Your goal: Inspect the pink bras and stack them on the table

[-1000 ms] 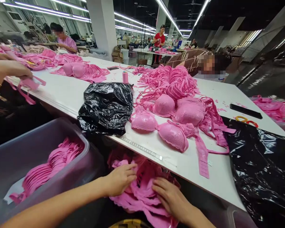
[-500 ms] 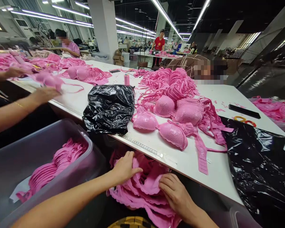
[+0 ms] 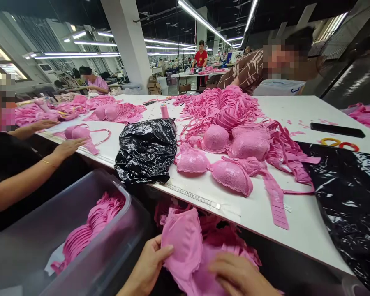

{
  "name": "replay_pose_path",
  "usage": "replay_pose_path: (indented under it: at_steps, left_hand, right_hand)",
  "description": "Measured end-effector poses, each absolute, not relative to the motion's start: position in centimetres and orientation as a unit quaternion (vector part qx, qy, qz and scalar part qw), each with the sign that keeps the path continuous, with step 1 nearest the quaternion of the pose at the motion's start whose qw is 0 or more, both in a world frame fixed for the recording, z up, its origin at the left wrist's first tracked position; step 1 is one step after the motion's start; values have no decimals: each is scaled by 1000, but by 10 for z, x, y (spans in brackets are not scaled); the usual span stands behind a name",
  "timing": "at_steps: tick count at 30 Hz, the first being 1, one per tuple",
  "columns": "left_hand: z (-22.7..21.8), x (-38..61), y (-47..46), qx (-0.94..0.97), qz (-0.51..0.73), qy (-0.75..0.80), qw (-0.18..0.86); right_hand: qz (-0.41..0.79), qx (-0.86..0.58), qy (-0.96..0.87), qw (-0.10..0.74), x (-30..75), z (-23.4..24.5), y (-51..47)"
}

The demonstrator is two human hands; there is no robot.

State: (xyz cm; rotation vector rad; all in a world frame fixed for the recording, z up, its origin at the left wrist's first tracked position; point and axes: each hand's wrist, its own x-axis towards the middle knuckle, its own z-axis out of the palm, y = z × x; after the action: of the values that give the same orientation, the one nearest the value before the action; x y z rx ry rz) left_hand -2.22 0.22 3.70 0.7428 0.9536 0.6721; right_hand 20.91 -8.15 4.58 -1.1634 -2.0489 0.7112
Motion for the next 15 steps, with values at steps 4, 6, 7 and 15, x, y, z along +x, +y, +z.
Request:
replay_pose_path:
  at_steps: [4, 6, 7, 15]
  left_hand:
    - [37, -23, -4, 357, 335, 398, 776]
    - [39, -24, -3, 369, 333, 387, 776]
    - [40, -25, -2, 379, 330, 382, 775]
    - [50, -22, 16, 466, 315, 341, 753]
  right_hand:
    - [266, -473, -729, 417, 189, 55, -39]
    - [238, -480, -729, 426, 181, 57, -25]
    - [223, -480, -733, 428, 178, 57, -20]
    - [97, -454, -771, 436, 177, 69, -4]
